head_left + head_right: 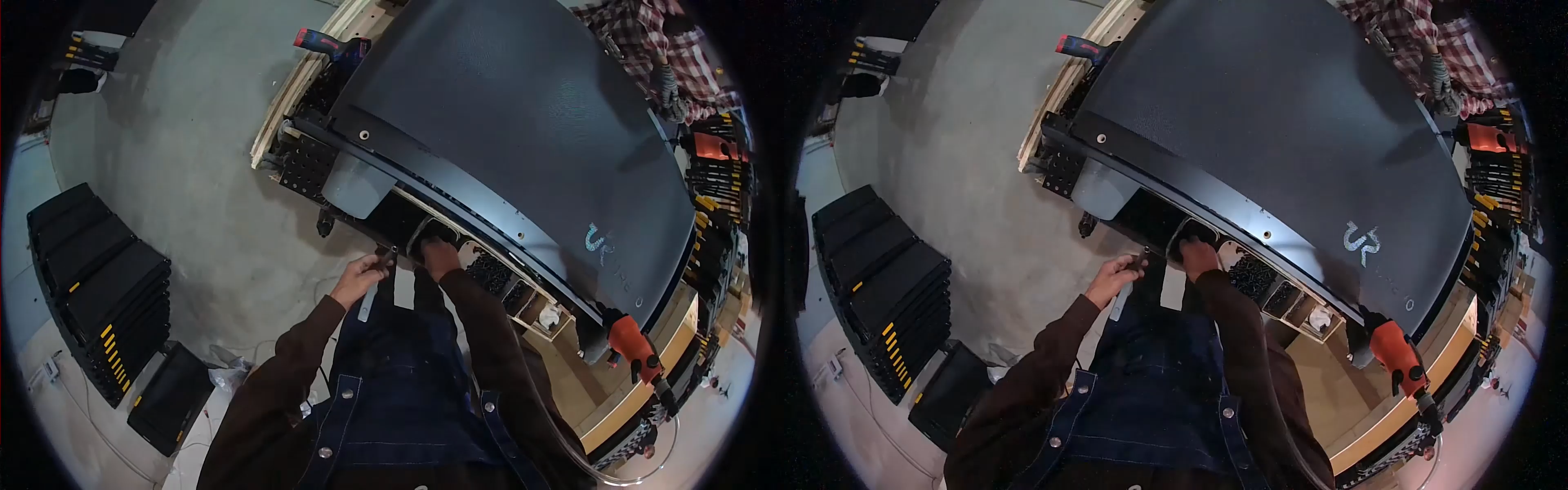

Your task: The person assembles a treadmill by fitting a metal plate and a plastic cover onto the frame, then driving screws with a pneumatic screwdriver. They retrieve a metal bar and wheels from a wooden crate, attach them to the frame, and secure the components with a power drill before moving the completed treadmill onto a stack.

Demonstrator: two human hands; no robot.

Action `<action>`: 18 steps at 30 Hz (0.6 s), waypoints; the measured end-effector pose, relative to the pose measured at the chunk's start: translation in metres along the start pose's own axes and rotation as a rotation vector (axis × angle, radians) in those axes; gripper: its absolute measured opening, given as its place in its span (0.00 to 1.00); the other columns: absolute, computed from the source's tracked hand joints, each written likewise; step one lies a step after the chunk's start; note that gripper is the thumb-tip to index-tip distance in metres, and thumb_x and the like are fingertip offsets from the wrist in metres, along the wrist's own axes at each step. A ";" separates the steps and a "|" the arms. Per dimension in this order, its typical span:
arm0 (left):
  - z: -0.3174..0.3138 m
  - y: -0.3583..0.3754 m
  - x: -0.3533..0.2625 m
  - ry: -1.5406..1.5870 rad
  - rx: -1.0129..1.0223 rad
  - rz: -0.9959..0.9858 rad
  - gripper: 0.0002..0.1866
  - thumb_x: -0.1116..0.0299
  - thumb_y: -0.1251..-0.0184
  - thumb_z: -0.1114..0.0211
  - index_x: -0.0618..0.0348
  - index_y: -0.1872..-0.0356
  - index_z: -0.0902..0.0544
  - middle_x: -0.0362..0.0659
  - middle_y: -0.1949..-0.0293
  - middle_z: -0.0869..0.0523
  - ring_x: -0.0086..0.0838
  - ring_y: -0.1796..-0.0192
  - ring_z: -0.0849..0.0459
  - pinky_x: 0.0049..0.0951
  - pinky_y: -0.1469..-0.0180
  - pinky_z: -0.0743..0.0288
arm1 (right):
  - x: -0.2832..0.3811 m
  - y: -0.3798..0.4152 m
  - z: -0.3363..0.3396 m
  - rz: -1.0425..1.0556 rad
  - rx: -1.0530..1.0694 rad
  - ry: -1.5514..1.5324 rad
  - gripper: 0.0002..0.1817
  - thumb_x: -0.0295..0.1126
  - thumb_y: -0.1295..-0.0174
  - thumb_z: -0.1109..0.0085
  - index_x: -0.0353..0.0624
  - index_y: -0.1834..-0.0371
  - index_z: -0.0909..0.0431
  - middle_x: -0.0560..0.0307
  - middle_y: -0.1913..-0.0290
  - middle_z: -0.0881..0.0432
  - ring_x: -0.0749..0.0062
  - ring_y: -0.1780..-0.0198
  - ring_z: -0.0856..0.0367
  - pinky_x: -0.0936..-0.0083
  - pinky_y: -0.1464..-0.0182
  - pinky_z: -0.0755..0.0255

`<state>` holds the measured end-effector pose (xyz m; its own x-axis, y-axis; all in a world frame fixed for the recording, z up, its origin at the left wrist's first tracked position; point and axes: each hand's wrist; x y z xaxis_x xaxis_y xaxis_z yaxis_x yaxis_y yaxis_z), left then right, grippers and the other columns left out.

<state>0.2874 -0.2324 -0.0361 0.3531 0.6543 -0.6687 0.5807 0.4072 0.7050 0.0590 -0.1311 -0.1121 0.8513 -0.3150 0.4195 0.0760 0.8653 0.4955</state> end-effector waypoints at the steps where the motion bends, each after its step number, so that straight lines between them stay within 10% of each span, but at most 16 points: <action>1: -0.004 0.009 -0.007 0.086 0.046 0.147 0.16 0.71 0.30 0.38 0.60 0.43 0.18 0.34 0.64 0.19 0.17 0.70 0.25 0.23 0.67 0.29 | 0.000 0.001 0.001 0.022 -0.059 -0.038 0.10 0.35 0.40 0.37 0.41 0.60 0.19 0.41 0.61 0.17 0.44 0.57 0.15 0.52 0.56 0.21; 2: -0.006 0.013 -0.005 0.054 0.047 0.173 0.16 0.64 0.27 0.35 0.63 0.45 0.18 0.36 0.58 0.16 0.18 0.56 0.20 0.23 0.51 0.24 | -0.001 0.002 0.003 0.023 -0.059 -0.034 0.10 0.35 0.40 0.37 0.41 0.60 0.19 0.41 0.61 0.17 0.44 0.57 0.15 0.52 0.56 0.21; 8: -0.040 0.018 -0.032 0.003 0.107 -0.080 0.20 0.56 0.24 0.36 0.65 0.46 0.18 0.37 0.58 0.15 0.19 0.58 0.20 0.22 0.52 0.24 | 0.025 0.035 0.073 -0.519 -0.168 -1.543 0.13 0.34 0.30 0.36 0.35 0.53 0.18 0.51 0.64 0.12 0.71 0.67 0.12 0.79 0.67 0.17; 18: -0.117 0.059 -0.105 -0.023 0.219 -0.293 0.15 0.61 0.23 0.37 0.66 0.51 0.20 0.38 0.65 0.18 0.20 0.69 0.18 0.22 0.64 0.23 | 0.053 0.144 0.170 0.000 -0.349 -1.864 0.14 0.34 0.27 0.39 0.33 0.49 0.19 0.54 0.62 0.14 0.74 0.66 0.15 0.81 0.66 0.21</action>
<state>0.1984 -0.2027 0.1031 0.1633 0.5150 -0.8415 0.8019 0.4275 0.4173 0.0268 -0.0892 0.1110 -0.6998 -0.0698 0.7109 0.3661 0.8196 0.4408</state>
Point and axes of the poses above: each hand's wrist, its own y-axis away from the middle knuckle, its own z-axis out of the back of the hand, x = y × z
